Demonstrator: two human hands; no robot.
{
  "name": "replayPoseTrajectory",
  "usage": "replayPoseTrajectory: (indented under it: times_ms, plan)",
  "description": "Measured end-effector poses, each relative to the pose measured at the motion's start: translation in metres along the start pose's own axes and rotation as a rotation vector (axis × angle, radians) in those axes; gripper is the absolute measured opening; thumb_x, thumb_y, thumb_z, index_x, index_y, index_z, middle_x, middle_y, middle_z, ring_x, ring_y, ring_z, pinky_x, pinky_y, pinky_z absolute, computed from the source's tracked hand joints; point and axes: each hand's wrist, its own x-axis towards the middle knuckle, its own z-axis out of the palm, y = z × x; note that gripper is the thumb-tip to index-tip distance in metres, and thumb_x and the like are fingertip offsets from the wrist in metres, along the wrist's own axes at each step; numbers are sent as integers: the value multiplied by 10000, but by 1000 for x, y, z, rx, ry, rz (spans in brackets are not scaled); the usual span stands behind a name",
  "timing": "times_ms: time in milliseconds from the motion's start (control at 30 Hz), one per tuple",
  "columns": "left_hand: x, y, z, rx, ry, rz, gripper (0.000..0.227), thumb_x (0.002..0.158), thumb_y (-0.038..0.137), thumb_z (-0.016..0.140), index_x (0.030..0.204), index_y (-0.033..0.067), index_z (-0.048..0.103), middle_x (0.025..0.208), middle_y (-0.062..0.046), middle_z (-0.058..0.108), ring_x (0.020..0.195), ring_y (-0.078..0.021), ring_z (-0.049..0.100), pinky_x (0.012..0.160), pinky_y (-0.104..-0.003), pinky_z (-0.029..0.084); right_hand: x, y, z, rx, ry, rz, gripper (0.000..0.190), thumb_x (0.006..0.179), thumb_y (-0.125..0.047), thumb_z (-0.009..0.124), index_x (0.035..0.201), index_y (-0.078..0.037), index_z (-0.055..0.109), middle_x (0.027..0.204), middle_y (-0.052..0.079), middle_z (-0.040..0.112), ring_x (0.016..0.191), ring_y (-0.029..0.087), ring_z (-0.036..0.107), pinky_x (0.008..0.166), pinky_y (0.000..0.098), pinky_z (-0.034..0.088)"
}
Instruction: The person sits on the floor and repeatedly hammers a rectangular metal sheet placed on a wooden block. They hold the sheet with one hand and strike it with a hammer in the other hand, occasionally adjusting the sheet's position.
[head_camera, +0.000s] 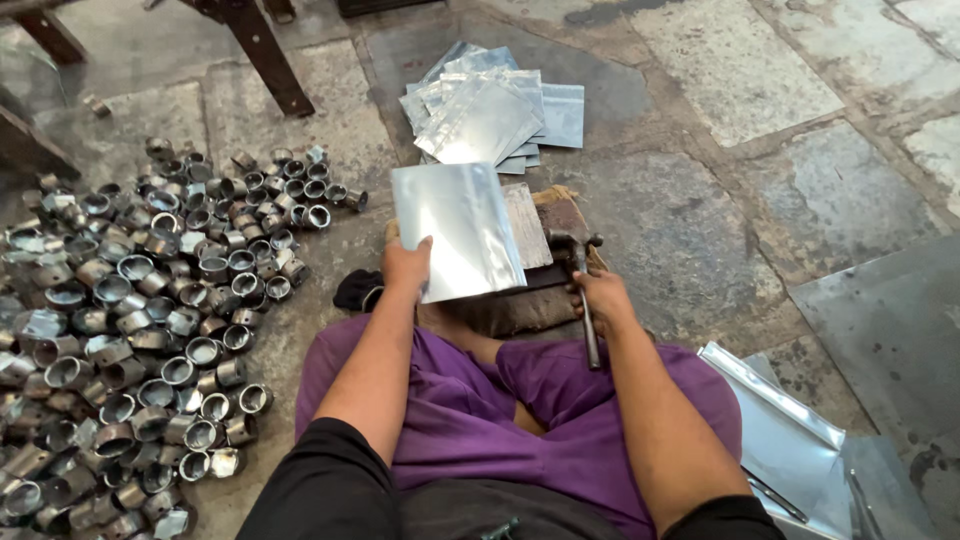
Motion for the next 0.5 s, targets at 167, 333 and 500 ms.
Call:
replayPoseTrajectory:
  times_ms: [167, 333, 500]
  plan:
    - [13, -1, -17, -6, 82, 145, 525, 767, 316, 856, 1108, -39, 674, 1065, -233, 749, 969, -373, 739, 849, -430, 565, -75, -24, 6, -355, 73, -417, 200, 1006, -154, 671, 1119, 8, 704, 702, 60, 608, 540, 138, 542, 463, 318, 437]
    - [27, 17, -23, 118, 92, 271, 560, 768, 350, 877, 1115, -33, 661, 1058, -256, 732, 985, -417, 708, 855, -464, 550, -180, -102, 21, -504, 253, -986, 473, 984, -116, 704, 1422, 6, 573, 810, 29, 690, 627, 100, 640, 548, 263, 529]
    - [29, 34, -24, 190, 27, 202, 530, 780, 387, 869, 1070, -8, 666, 1046, -221, 741, 978, -398, 715, 846, -471, 553, -195, -104, 30, 39, 114, -1305, 405, 1130, -121, 596, 1503, -5, 489, 920, 40, 652, 695, 98, 664, 590, 255, 563]
